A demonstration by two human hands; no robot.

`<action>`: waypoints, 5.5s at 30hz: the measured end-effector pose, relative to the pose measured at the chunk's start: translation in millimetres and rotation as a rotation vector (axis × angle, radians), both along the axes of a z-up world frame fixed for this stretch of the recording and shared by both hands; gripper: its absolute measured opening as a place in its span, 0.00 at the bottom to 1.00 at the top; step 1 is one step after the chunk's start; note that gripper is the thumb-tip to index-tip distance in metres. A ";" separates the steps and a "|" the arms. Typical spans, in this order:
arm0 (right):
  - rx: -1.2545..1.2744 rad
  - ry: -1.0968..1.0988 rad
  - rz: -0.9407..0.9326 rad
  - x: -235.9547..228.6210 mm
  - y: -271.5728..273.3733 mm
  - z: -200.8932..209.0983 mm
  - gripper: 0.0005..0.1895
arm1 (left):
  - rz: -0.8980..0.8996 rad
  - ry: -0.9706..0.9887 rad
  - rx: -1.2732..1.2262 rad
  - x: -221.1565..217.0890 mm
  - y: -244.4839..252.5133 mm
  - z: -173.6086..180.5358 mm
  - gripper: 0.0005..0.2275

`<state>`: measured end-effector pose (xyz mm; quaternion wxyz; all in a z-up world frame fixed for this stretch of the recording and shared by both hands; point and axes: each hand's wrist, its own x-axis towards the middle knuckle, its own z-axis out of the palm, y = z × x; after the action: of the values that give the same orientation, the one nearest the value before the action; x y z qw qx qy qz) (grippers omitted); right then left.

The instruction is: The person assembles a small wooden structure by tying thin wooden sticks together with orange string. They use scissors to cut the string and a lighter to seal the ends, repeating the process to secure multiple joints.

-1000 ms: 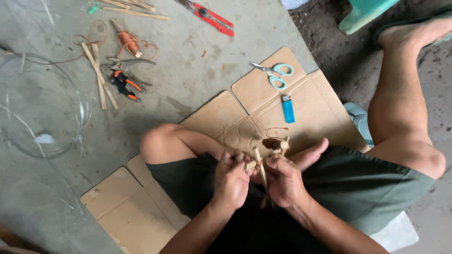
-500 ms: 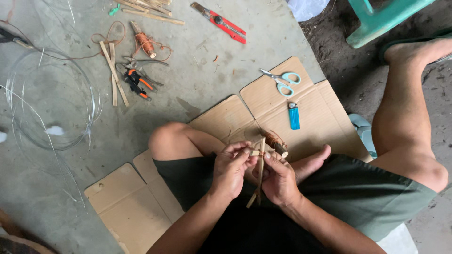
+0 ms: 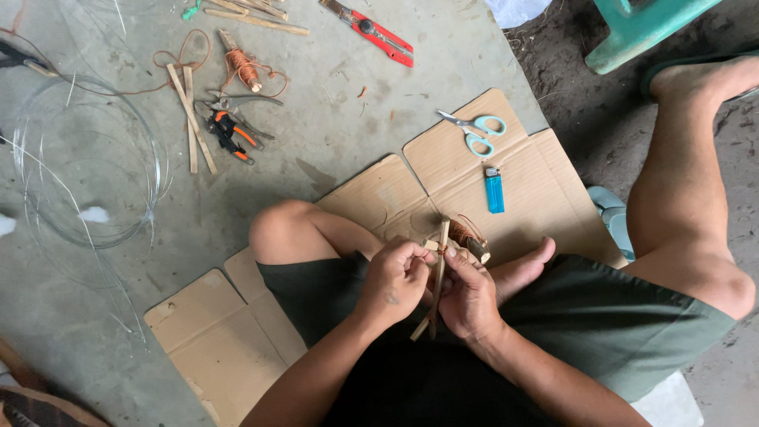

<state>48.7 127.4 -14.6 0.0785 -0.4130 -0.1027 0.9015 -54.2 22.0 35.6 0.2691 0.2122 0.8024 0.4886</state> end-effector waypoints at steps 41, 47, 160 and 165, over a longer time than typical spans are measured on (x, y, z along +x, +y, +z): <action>0.663 -0.096 0.235 -70.0 42.7 9.3 0.08 | -0.080 0.364 -0.255 -68.1 48.2 1.1 0.06; 1.202 0.024 0.646 -56.4 74.6 45.4 0.06 | -0.357 0.283 -0.329 -85.4 36.6 26.2 0.07; 1.125 0.140 0.691 -32.1 72.4 83.5 0.04 | -0.497 0.525 -0.298 -98.1 19.9 83.3 0.05; 1.638 0.259 0.869 -34.9 94.8 135.0 0.05 | -0.747 0.541 -0.337 -92.0 21.1 89.5 0.13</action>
<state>13.9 222.2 120.5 0.0118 -0.0506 -0.8416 0.5375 -146.3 43.1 125.1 0.2383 0.5583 0.7806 0.1493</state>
